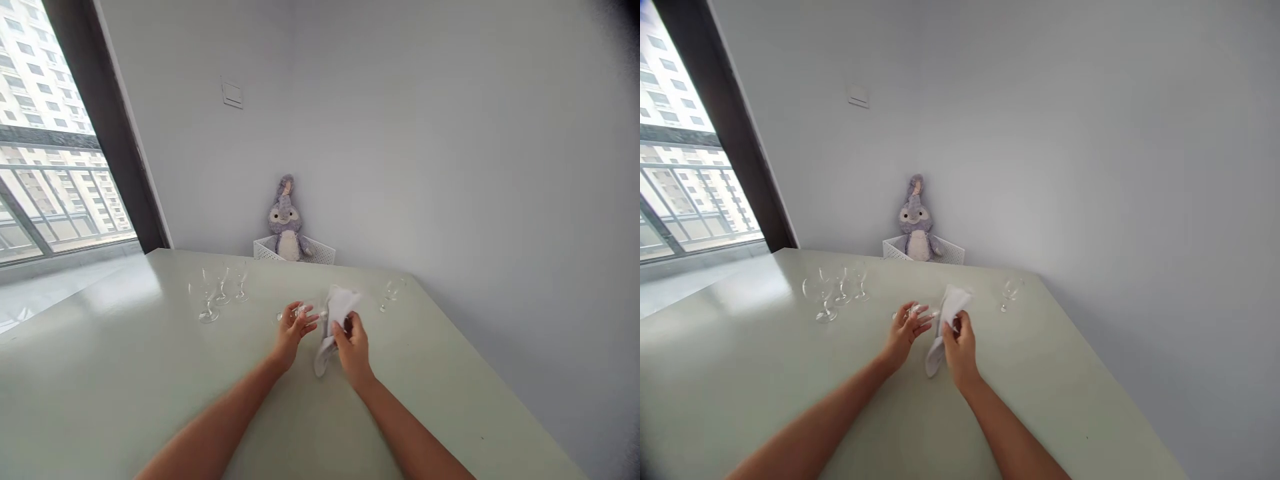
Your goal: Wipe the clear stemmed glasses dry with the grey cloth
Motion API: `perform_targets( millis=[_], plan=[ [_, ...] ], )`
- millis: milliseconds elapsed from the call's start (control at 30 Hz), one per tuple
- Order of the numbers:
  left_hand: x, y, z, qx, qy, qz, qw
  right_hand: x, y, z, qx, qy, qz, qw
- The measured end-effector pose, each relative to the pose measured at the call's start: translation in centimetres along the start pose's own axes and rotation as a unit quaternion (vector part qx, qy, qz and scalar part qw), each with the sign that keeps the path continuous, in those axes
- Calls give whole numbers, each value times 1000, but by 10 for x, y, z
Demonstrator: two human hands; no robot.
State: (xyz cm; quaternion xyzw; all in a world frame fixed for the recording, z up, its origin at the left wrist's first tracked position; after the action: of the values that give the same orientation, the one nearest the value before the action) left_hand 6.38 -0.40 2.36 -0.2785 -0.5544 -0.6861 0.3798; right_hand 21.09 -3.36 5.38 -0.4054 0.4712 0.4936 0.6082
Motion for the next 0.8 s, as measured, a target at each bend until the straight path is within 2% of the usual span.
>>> perform_targets(
  millis=[67,200,367,500,567,633,700,800],
  plan=[
    [-4,2,-3,-12,-5,26,1000,-7,12,-7,-68,-23,-40,997],
    [-5,-4,-2,-7,-2,44,999,-10,23,-10,-123,-48,-63,989],
    [-6,-5,2,-26,-14,56,998,0,25,-5,-200,49,3,979],
    [-6,-5,5,-51,-26,62,996,-3,31,-7,-297,123,150,935],
    [-5,-6,6,-61,-33,65,995,-4,34,-8,-328,140,188,915],
    [-6,-7,7,-73,-43,69,994,0,35,-10,-338,144,157,917],
    [-7,-8,7,-80,-56,76,992,8,35,-11,-328,130,67,933],
    [-10,-10,6,-78,-75,81,991,16,34,-12,-293,63,-90,950]
  ],
)
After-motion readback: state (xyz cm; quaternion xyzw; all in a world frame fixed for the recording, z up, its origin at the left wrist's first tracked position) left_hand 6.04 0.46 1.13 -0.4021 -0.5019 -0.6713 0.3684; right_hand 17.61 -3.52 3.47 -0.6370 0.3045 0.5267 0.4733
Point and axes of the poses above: each hand's wrist, its own z-axis towards the middle knuckle, its own y-axis out of the palm, x = y × z, the point moved 6 cm from there along z, towards the middle knuckle, and after that the axes turned 7 degrees about y, right-handed, at the moved point
